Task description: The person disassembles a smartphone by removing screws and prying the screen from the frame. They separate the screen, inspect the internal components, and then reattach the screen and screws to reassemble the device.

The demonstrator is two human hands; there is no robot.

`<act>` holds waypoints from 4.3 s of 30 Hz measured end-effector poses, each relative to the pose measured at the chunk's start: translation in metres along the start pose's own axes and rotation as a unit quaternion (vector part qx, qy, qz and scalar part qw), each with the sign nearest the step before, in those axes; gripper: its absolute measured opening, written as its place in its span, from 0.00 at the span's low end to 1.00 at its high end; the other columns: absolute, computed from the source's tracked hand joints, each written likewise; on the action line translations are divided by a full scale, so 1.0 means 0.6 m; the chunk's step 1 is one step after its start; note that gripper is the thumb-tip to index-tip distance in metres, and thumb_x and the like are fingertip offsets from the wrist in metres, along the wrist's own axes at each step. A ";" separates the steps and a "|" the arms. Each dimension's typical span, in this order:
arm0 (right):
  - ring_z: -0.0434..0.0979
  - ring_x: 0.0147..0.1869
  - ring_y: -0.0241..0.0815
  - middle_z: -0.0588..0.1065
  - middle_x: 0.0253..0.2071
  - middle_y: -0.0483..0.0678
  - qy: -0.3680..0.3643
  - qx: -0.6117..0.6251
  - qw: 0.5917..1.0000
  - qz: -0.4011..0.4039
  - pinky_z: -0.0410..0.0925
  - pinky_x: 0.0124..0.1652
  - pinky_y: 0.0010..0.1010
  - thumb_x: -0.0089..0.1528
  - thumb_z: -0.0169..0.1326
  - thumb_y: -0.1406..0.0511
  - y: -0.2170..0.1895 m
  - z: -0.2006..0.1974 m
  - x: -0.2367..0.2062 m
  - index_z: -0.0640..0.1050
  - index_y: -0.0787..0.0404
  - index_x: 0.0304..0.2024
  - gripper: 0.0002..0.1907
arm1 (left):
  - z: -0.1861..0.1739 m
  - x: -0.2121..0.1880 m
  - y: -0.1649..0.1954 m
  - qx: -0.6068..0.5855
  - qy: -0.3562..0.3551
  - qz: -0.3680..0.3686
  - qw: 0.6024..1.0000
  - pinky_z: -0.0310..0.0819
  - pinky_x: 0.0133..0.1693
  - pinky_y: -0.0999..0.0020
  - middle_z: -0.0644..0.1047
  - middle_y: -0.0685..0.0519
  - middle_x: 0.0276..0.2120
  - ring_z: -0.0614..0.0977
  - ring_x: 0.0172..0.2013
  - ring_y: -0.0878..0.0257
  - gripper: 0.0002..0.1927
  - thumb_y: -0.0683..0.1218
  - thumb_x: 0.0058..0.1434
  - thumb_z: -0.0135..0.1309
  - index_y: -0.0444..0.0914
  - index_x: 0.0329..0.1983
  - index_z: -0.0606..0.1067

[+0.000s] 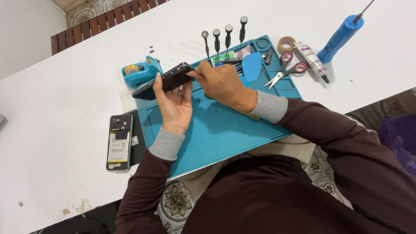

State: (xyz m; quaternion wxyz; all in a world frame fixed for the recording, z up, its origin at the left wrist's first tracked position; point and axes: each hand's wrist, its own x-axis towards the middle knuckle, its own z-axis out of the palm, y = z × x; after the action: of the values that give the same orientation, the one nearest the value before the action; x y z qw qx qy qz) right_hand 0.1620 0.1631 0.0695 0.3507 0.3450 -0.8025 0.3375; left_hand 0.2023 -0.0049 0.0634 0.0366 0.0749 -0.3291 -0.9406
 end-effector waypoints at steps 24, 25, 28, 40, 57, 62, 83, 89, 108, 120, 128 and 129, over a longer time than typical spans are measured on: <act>0.73 0.26 0.38 0.71 0.26 0.46 -0.005 -0.092 0.986 -0.138 0.66 0.25 0.30 0.60 0.57 0.73 -0.033 -0.025 0.002 0.76 0.75 0.52 0.18 | -0.010 0.014 0.017 -0.028 -0.046 0.011 0.998 0.82 0.54 0.69 0.79 0.50 0.43 0.82 0.48 0.60 0.21 0.55 0.61 0.61 0.35 0.46 0.74; 0.73 0.27 0.37 0.71 0.26 0.45 -0.006 -0.101 0.984 -0.147 0.66 0.25 0.29 0.60 0.57 0.74 -0.034 -0.026 0.002 0.75 0.76 0.53 0.19 | -0.008 0.014 0.017 -0.035 -0.048 0.008 0.998 0.82 0.54 0.69 0.80 0.50 0.43 0.82 0.48 0.60 0.20 0.54 0.61 0.60 0.36 0.46 0.74; 0.72 0.25 0.35 0.70 0.25 0.44 -0.006 -0.101 0.983 -0.151 0.65 0.24 0.28 0.61 0.57 0.73 -0.036 -0.028 0.003 0.76 0.76 0.53 0.18 | -0.006 0.013 0.020 -0.029 -0.064 0.010 0.997 0.81 0.56 0.69 0.80 0.50 0.42 0.81 0.49 0.59 0.20 0.55 0.60 0.61 0.35 0.44 0.75; 0.72 0.26 0.36 0.70 0.25 0.44 -0.017 -0.081 0.985 -0.150 0.65 0.25 0.30 0.60 0.59 0.72 -0.035 -0.030 0.005 0.76 0.74 0.54 0.20 | 0.001 0.016 0.023 -0.022 -0.039 -0.015 0.999 0.81 0.51 0.71 0.80 0.45 0.43 0.83 0.47 0.59 0.21 0.58 0.63 0.58 0.35 0.42 0.76; 0.72 0.25 0.38 0.71 0.25 0.44 -0.013 -0.078 0.991 -0.104 0.64 0.24 0.31 0.61 0.59 0.71 -0.032 -0.032 0.014 0.78 0.70 0.50 0.15 | 0.005 0.014 0.025 0.019 -0.031 0.000 0.999 0.79 0.54 0.67 0.79 0.48 0.40 0.83 0.49 0.57 0.19 0.58 0.65 0.59 0.37 0.39 0.73; 0.73 0.25 0.38 0.71 0.24 0.44 -0.009 -0.089 0.988 -0.122 0.65 0.24 0.31 0.61 0.60 0.70 -0.030 -0.027 0.010 0.79 0.71 0.49 0.15 | -0.004 0.017 0.028 -0.006 -0.025 -0.011 1.000 0.82 0.53 0.66 0.79 0.49 0.39 0.82 0.51 0.56 0.17 0.56 0.65 0.58 0.37 0.33 0.73; 0.73 0.49 0.32 0.72 0.54 0.49 -0.103 0.550 0.803 0.205 0.71 0.47 0.26 0.67 0.56 0.71 -0.017 -0.021 0.015 0.67 0.67 0.71 0.30 | 0.001 0.018 0.068 -0.045 -0.103 0.017 0.993 0.74 0.59 0.58 0.72 0.46 0.62 0.75 0.63 0.52 0.21 0.39 0.70 0.45 0.38 0.66 0.64; 0.73 0.33 0.31 0.74 0.36 0.46 -0.106 0.561 0.748 0.339 0.68 0.32 0.24 0.68 0.58 0.66 -0.012 -0.010 0.016 0.73 0.68 0.60 0.20 | -0.021 0.030 0.059 -0.039 -0.088 0.010 0.995 0.80 0.55 0.64 0.77 0.53 0.55 0.79 0.55 0.62 0.18 0.46 0.70 0.55 0.41 0.61 0.69; 0.72 0.26 0.27 0.74 0.27 0.42 -0.099 0.504 0.819 0.257 0.66 0.25 0.19 0.73 0.51 0.63 -0.009 -0.020 0.028 0.73 0.62 0.43 0.08 | -0.031 0.036 0.038 0.105 -0.071 0.067 0.990 0.81 0.54 0.65 0.79 0.54 0.48 0.82 0.49 0.64 0.18 0.43 0.64 0.64 0.40 0.55 0.72; 0.63 0.19 0.25 0.67 0.18 0.37 -0.236 0.425 0.839 0.245 0.57 0.20 0.19 0.71 0.51 0.59 0.022 -0.047 0.043 0.73 0.60 0.39 0.11 | -0.017 0.032 0.045 0.202 -0.107 0.041 0.973 0.83 0.49 0.62 0.81 0.49 0.44 0.84 0.47 0.61 0.14 0.45 0.64 0.61 0.38 0.50 0.73; 0.59 0.19 0.25 0.64 0.18 0.35 -0.225 0.499 0.810 0.211 0.55 0.21 0.20 0.73 0.48 0.57 0.026 -0.049 0.040 0.71 0.59 0.43 0.12 | -0.035 0.034 0.037 0.285 -0.172 -0.002 0.943 0.80 0.50 0.65 0.80 0.53 0.44 0.82 0.45 0.65 0.13 0.46 0.65 0.63 0.37 0.49 0.76; 0.60 0.20 0.25 0.64 0.19 0.35 -0.218 0.507 0.807 0.212 0.55 0.21 0.20 0.73 0.47 0.57 0.027 -0.050 0.040 0.70 0.59 0.43 0.13 | -0.036 0.033 0.035 0.301 -0.174 -0.003 0.938 0.80 0.49 0.65 0.80 0.53 0.43 0.83 0.45 0.65 0.14 0.46 0.64 0.63 0.37 0.49 0.76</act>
State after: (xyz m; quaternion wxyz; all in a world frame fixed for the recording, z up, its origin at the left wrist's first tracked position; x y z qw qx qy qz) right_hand 0.1469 0.1879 0.0994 -0.1384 0.3597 -0.6255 0.6784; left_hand 0.1868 -0.0365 0.0575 -0.0485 -0.0818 -0.5978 -0.7960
